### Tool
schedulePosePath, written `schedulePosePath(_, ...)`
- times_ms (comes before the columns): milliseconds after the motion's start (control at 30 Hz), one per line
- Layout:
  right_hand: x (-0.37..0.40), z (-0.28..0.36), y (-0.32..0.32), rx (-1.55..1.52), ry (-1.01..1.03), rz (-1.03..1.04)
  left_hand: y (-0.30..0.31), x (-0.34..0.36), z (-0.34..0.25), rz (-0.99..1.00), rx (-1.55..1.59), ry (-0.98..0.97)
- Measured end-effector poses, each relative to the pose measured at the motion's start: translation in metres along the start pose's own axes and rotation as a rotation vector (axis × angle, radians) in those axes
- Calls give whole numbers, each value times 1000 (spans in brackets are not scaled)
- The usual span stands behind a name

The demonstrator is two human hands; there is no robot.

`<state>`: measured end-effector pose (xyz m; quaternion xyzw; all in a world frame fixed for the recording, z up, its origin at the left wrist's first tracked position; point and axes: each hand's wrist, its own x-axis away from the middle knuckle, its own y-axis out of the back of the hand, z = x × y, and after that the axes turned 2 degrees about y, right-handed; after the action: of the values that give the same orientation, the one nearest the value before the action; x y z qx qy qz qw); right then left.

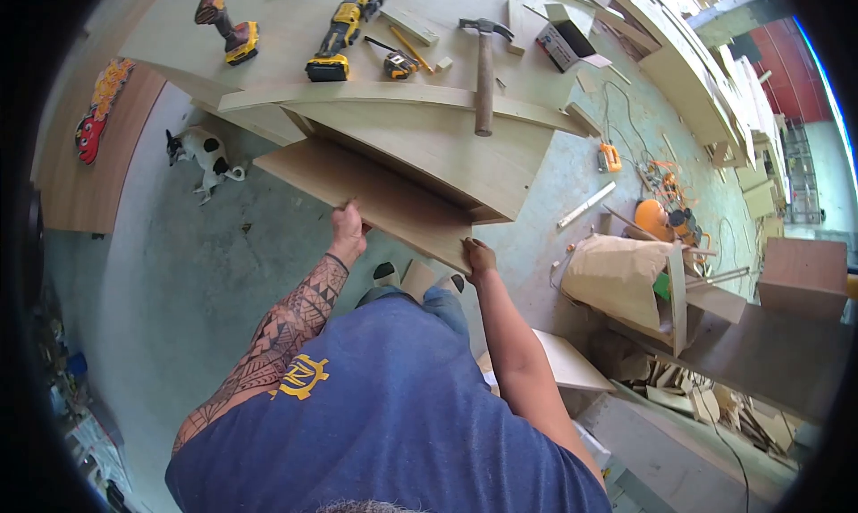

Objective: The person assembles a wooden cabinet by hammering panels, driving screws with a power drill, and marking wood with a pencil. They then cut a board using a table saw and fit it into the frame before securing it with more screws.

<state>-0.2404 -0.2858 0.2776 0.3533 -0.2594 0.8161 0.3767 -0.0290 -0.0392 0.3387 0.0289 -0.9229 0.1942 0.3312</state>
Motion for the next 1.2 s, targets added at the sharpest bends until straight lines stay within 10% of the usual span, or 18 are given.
schedulePosePath(267, -17, 30, 15, -627, -198, -6, -44, 11, -34, 179, -212, 93)
schedulePosePath(533, 69, 78, 18, -8, 240, -447, -90, -28, -15, 107, -401, -116)
schedulePosePath(700, 101, 110, -4, 856, 1103, -491, -112, -42, -2, 83, -287, -178)
schedulePosePath(800, 131, 135, -52, 1361, 1203, -522, -111, -42, -3, 113, -236, -140)
schedulePosePath(1200, 101, 146, -50, 1446, 1233, -238, -77, -20, -42, 330, -237, -13)
